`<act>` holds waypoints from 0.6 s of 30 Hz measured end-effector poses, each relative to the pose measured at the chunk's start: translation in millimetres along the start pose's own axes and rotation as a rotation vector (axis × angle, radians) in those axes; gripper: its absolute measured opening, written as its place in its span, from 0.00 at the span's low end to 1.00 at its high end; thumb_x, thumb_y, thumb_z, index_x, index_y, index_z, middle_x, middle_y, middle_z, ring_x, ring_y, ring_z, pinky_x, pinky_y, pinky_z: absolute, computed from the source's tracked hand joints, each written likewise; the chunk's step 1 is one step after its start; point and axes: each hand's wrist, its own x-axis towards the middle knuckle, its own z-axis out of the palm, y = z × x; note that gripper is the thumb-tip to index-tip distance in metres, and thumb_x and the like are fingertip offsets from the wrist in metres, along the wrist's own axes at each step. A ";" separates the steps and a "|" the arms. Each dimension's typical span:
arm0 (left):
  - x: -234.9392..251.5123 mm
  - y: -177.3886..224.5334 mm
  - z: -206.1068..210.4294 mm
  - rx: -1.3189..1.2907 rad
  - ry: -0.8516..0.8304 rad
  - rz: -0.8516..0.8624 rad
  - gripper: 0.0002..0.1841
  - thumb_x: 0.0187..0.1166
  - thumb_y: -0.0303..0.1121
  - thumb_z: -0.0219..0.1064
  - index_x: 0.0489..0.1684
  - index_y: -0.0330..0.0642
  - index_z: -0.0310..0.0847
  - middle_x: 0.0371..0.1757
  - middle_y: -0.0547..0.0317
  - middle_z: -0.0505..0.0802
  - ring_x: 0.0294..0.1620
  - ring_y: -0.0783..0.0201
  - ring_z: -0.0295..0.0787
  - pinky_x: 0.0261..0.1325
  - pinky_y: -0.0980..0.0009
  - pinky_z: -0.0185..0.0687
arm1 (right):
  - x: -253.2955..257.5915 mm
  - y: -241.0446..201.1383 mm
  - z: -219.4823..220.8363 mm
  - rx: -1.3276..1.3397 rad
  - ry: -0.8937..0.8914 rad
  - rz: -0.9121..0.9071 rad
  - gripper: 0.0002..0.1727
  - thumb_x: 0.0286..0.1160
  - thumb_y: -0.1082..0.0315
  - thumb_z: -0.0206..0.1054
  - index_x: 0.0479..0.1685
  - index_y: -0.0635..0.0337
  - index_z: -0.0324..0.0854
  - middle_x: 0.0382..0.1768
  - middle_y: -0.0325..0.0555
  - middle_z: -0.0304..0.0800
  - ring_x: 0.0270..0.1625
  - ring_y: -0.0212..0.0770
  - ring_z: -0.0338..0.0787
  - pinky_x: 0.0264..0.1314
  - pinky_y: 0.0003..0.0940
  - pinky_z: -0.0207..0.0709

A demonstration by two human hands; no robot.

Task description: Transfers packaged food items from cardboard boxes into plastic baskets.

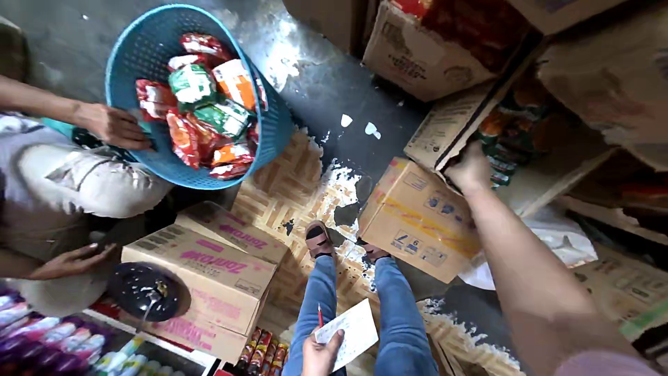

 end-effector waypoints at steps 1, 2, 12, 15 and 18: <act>0.9 2.4 -0.7 -0.010 0.004 -0.005 0.09 0.68 0.22 0.78 0.43 0.29 0.89 0.32 0.54 0.97 0.31 0.69 0.95 0.44 0.70 0.94 | -15.5 -0.7 -13.1 0.132 0.092 0.011 0.49 0.61 0.60 0.82 0.83 0.73 0.60 0.66 0.80 0.80 0.69 0.79 0.81 0.68 0.79 0.71; 1.2 3.9 -0.9 -0.017 0.008 -0.010 0.09 0.68 0.22 0.78 0.43 0.29 0.89 0.32 0.54 0.97 0.31 0.69 0.95 0.44 0.70 0.94 | -35.9 -1.1 -26.2 0.281 0.206 0.031 0.51 0.62 0.58 0.82 0.83 0.74 0.59 0.68 0.76 0.80 0.72 0.71 0.81 0.74 0.70 0.72; -5.3 15.3 8.0 0.051 0.032 0.017 0.09 0.68 0.21 0.77 0.43 0.28 0.86 0.29 0.59 0.96 0.29 0.75 0.93 0.42 0.74 0.92 | -199.2 -154.3 -4.0 1.249 -0.220 -0.264 0.42 0.80 0.65 0.68 0.91 0.61 0.48 0.73 0.56 0.76 0.65 0.43 0.86 0.60 0.43 0.86; -5.1 10.0 9.3 0.062 0.014 0.003 0.08 0.69 0.21 0.75 0.42 0.28 0.86 0.29 0.60 0.96 0.29 0.76 0.92 0.42 0.74 0.92 | -148.7 -129.5 -16.3 0.988 0.111 -0.285 0.41 0.80 0.62 0.67 0.88 0.71 0.52 0.81 0.66 0.69 0.78 0.49 0.78 0.73 0.41 0.79; -6.7 4.5 10.3 0.060 0.018 -0.006 0.07 0.69 0.20 0.75 0.41 0.29 0.86 0.28 0.61 0.96 0.28 0.75 0.93 0.42 0.74 0.92 | -61.0 -35.5 -23.5 0.515 0.269 -0.077 0.32 0.73 0.72 0.66 0.79 0.73 0.67 0.78 0.70 0.72 0.80 0.61 0.75 0.79 0.51 0.72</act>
